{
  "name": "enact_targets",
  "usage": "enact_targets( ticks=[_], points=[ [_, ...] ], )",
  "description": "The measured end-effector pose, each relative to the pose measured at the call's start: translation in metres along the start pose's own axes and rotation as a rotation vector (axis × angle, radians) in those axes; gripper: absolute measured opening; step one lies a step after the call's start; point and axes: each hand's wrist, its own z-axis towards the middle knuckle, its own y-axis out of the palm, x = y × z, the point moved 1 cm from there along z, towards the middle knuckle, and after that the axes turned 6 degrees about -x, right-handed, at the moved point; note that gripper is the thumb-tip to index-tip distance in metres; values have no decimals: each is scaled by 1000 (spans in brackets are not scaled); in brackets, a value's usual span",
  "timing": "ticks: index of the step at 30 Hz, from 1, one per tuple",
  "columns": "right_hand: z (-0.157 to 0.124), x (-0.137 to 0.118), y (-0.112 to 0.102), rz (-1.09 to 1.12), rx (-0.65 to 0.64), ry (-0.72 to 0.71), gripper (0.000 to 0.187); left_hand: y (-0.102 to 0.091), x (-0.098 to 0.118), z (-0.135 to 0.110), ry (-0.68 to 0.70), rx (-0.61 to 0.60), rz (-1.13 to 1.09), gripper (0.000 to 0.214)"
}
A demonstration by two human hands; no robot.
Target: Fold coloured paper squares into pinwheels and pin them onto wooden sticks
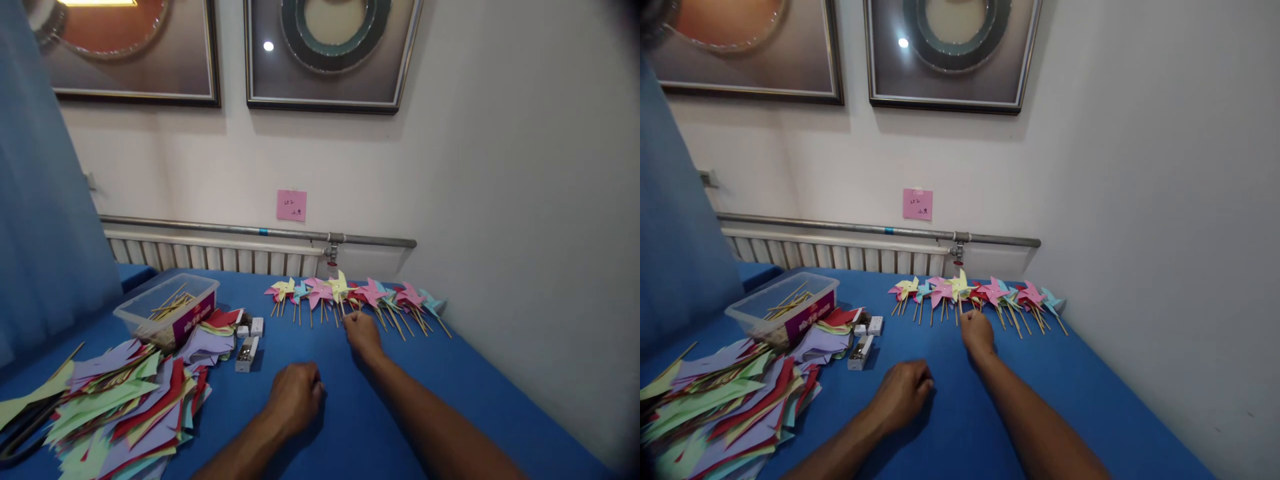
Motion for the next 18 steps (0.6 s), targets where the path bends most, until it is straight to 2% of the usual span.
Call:
enact_targets(
  ticks=[3, 7, 12, 18],
  points=[
    [23, -1, -2, -91, 9, 71, 32, -1, 0, 2, -5, -5, 6, 19],
    [40, 0, 7, -173, -4, 180, 33, 1, -1, 2, -13, -12, 30, 19],
    [49, 6, 18, -215, -37, 256, 34, 2, 0, 1, -11, -42, 50, 22],
    [50, 11, 21, -214, -45, 249, 33, 2, -1, 2, 2, -45, 32, 20]
  ],
)
